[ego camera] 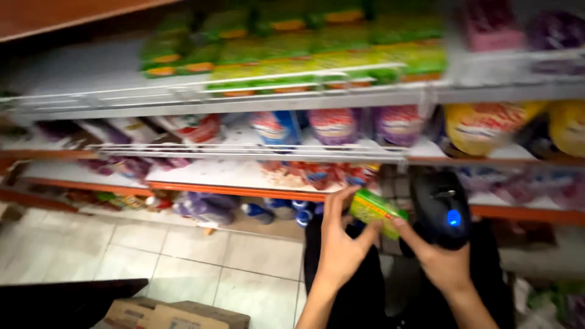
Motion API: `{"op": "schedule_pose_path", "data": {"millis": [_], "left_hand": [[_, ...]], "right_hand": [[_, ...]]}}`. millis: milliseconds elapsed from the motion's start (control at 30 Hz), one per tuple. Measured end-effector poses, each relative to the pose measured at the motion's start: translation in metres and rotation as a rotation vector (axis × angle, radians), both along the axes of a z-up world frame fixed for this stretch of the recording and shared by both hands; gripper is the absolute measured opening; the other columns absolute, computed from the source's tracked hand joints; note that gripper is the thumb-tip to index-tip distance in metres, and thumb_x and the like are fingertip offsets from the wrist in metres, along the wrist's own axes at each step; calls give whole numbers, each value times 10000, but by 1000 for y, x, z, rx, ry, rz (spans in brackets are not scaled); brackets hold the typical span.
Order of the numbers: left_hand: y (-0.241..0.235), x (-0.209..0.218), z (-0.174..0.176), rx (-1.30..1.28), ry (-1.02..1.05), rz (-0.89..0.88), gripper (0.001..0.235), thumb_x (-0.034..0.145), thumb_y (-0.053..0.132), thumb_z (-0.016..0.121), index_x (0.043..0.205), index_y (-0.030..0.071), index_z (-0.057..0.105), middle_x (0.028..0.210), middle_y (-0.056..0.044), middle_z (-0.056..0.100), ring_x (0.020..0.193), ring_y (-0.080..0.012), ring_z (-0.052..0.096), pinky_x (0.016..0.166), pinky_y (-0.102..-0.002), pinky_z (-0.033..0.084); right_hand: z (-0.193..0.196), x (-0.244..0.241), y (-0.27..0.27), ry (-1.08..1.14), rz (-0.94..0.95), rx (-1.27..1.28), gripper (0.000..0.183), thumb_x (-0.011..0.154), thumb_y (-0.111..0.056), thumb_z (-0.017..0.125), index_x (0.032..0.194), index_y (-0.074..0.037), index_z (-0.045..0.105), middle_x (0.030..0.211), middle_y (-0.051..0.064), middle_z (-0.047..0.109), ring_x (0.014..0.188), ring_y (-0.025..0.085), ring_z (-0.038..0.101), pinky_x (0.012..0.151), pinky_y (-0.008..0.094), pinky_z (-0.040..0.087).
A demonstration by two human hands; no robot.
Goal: The person picks up a small box from a container on the floor, scans its barcode with a handheld scanner, and places the box onto a shelf.
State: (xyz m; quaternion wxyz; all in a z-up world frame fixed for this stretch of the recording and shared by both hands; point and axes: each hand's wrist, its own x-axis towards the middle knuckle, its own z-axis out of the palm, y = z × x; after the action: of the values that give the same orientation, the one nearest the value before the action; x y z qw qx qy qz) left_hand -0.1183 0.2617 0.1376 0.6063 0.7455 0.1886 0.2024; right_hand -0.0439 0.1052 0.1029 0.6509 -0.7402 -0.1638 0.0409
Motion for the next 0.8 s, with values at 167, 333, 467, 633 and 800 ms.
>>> {"op": "schedule_pose_path", "data": {"millis": [167, 333, 467, 633, 800], "left_hand": [[43, -26, 58, 423, -145, 169, 894, 721, 152, 858, 1505, 57, 437, 1401, -235, 412, 1329, -424, 475, 1124, -493, 424], [99, -38, 99, 559, -194, 299, 805, 728, 147, 835, 1468, 112, 520, 1424, -243, 425, 1320, -414, 527, 1094, -451, 486], [151, -32, 125, 683, -270, 438, 804, 738, 157, 828, 1477, 109, 514, 1372, -237, 470, 1301, -410, 536, 1100, -455, 482], [239, 5, 160, 850, -234, 574, 757, 740, 256, 835, 1414, 76, 541, 1308, -233, 538, 1243, -414, 544, 1061, -486, 469], [304, 49, 185, 925, 278, 537, 758, 668, 495, 863, 1227, 24, 659, 1142, -270, 637, 1076, -445, 621, 905, -492, 519]], "right_hand": [[45, -10, 90, 77, 145, 196, 338, 801, -13, 819, 1119, -32, 704, 986, -1, 722, 845, 73, 677, 773, 259, 580], [95, -6, 159, 31, 267, 330, 323, 801, -53, 839, 1094, -43, 703, 1003, -11, 718, 856, 62, 670, 777, 257, 580], [127, 8, 198, -139, 327, 219, 245, 860, -93, 833, 1074, -41, 727, 959, 4, 735, 829, 74, 666, 747, 267, 553], [152, 19, 218, -92, 268, 276, 219, 891, -124, 782, 1080, -55, 695, 909, -12, 711, 745, 85, 667, 668, 280, 555], [154, 31, 220, -195, 245, 251, 171, 926, -128, 764, 1051, -36, 690, 880, 13, 708, 736, 106, 670, 675, 279, 546]]}}
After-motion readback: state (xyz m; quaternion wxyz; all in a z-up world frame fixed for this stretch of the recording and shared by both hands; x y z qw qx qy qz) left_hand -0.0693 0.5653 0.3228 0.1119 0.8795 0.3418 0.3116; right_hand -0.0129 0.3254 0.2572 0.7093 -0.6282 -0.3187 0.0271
